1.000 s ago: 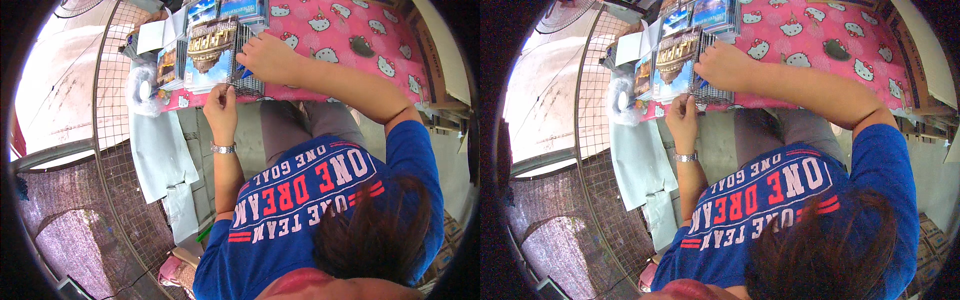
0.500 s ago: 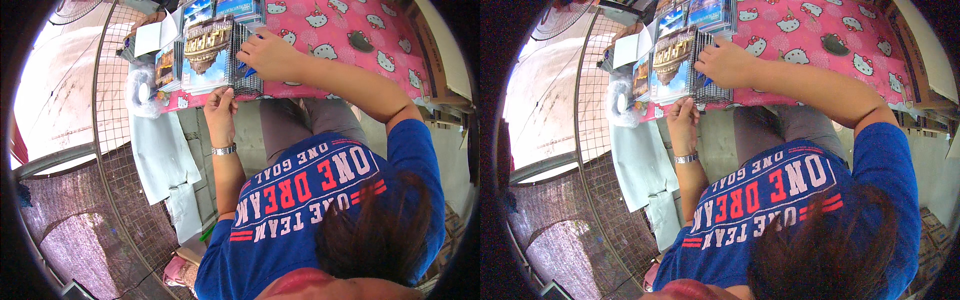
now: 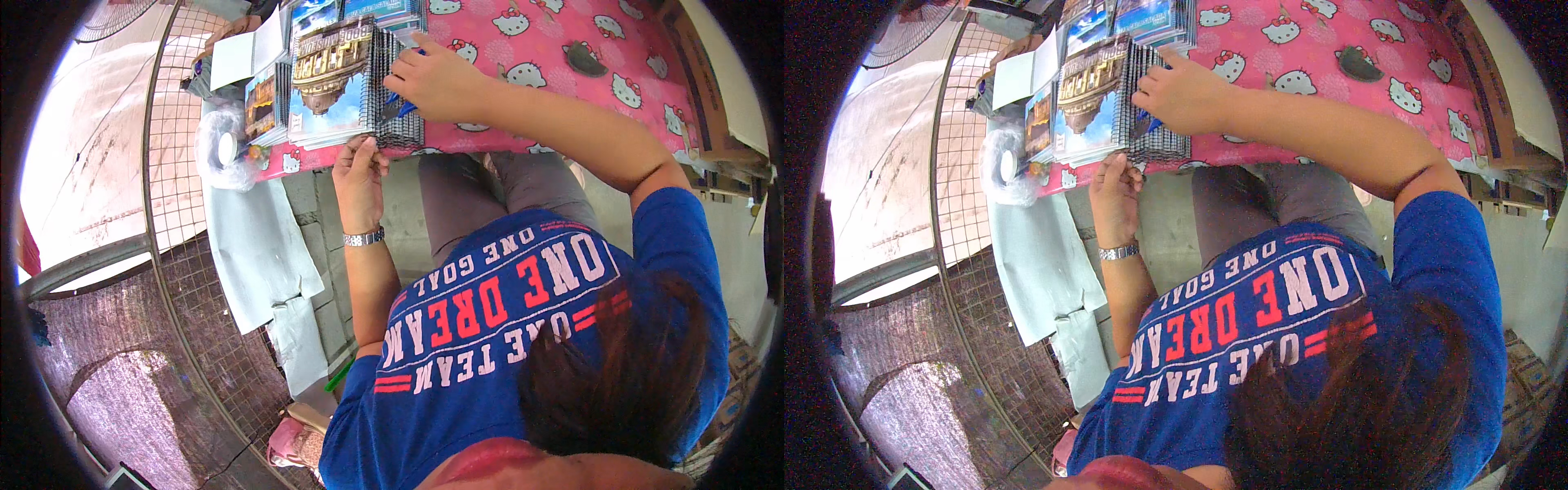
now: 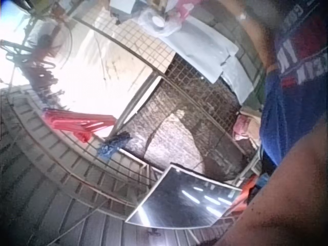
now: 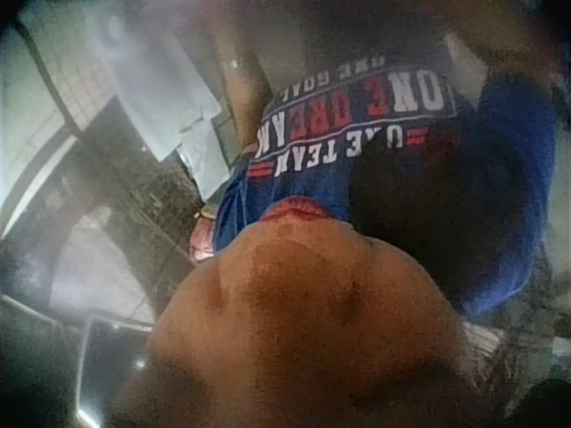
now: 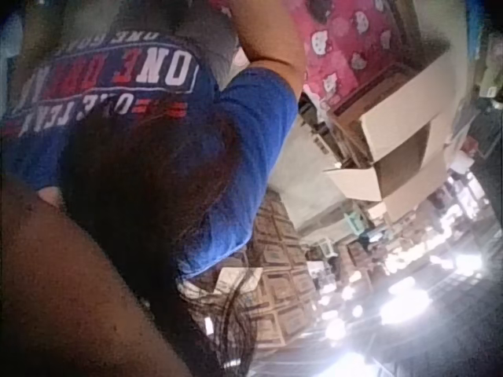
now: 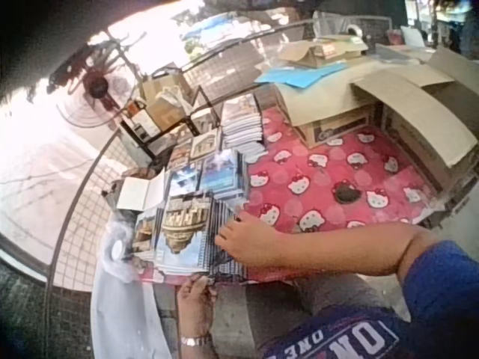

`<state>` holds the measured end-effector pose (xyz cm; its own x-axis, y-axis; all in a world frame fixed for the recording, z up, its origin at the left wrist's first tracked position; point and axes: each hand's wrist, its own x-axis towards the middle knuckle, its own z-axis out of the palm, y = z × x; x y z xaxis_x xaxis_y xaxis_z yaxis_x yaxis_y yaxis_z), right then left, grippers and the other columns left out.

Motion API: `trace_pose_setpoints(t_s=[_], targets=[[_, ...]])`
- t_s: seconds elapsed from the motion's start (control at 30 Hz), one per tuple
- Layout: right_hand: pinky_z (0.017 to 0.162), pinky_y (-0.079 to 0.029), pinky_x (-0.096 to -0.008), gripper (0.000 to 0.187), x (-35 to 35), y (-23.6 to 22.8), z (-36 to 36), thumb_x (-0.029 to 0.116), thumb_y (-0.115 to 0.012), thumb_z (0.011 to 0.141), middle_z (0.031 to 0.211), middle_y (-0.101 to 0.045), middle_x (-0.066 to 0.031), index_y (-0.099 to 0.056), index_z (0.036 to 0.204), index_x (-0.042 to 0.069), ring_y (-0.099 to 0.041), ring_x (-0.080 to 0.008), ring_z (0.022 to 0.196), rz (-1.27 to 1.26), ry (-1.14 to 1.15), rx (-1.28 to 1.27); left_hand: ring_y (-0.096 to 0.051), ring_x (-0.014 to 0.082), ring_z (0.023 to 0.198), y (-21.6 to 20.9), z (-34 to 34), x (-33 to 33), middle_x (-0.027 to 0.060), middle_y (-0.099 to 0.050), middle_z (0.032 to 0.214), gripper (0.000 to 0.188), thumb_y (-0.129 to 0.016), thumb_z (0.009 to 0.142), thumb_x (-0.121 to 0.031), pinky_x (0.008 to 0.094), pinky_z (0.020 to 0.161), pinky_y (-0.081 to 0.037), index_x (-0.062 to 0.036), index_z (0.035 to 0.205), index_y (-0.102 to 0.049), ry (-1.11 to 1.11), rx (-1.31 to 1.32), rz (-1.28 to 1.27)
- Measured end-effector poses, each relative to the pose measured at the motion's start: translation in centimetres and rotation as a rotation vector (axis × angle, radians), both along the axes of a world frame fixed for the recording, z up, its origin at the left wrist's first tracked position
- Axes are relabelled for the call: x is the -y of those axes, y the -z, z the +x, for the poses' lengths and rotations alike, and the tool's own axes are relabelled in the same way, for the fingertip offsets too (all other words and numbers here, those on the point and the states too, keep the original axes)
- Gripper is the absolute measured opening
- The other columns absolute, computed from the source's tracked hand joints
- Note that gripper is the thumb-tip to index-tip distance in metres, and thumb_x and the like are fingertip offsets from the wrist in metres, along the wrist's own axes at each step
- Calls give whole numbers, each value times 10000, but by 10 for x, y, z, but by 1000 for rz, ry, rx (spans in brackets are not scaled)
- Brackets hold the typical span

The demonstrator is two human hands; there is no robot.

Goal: The person places small paper booklets into plastic sleeves, uses a pen to mark the sleeves, and then stacks the packaged notebooks onto a shelf using a blue tool to secure the pile.

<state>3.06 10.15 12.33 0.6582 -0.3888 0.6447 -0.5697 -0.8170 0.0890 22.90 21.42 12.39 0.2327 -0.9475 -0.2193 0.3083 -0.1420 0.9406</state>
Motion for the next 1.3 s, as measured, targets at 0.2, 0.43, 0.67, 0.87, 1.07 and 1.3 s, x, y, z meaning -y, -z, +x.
trace_pose_setpoints(t_s=[0.2, 0.43, 0.67, 0.87, 1.07, 1.3], targets=[[867, -480, -403, 232, -5, -25, 9, 166, -658, 730, 841, -639, -62, -615, 944, 86, -645, -245, 882, 573, 122, -384, -573, 104, 634, 6, 7, 1, 32, -626, 802, 136, -648, 899, -61, 236, 541, -420, -1, 1015, -612, 46, 141, -8], [862, -483, -394, 217, -2, 10, -12, 185, -659, 738, 840, -639, -62, -611, 927, 88, -639, -237, 869, 87, -5, -31, -572, 113, 631, 10, 5, -3, 31, -627, 806, 123, -635, 900, -56, 244, 557, -428, -2, 1007, -612, 16, -96, 22], [834, -491, -385, 230, -5, -3, 12, 185, -679, 722, 843, -638, -65, -621, 924, 91, -641, -237, 881, 415, 69, -304, -573, 121, 629, 20, 4, 0, 41, -632, 815, 143, -638, 902, -79, 246, 566, -429, 2, 1018, -612, 33, 174, 16], [806, -494, -387, 159, 3, 13, -11, 169, -585, 789, 856, -647, -63, -622, 922, 90, -646, -247, 879, 188, 8, -123, -566, 118, 620, 16, -3, -2, 33, -622, 772, 113, -647, 886, -65, 251, 551, -421, -2, 978, -625, -24, -71, 65], [868, -476, -402, 190, -2, 3, 11, 189, -593, 793, 924, -654, -63, -618, 956, 94, -639, -232, 933, 376, 35, -350, -574, 122, 615, 28, -1, 0, 30, -623, 763, 92, -660, 887, -80, 246, 551, -421, -24, 951, -624, 25, 68, 33], [815, -492, -383, 136, 5, 23, -11, 183, -587, 788, 837, -664, -65, -644, 871, 91, -654, -229, 870, 165, 33, -99, -557, 115, 607, 31, 2, -2, 25, -625, 793, 83, -665, 889, -80, 248, 541, -403, -37, 945, -622, -11, -27, 64]])
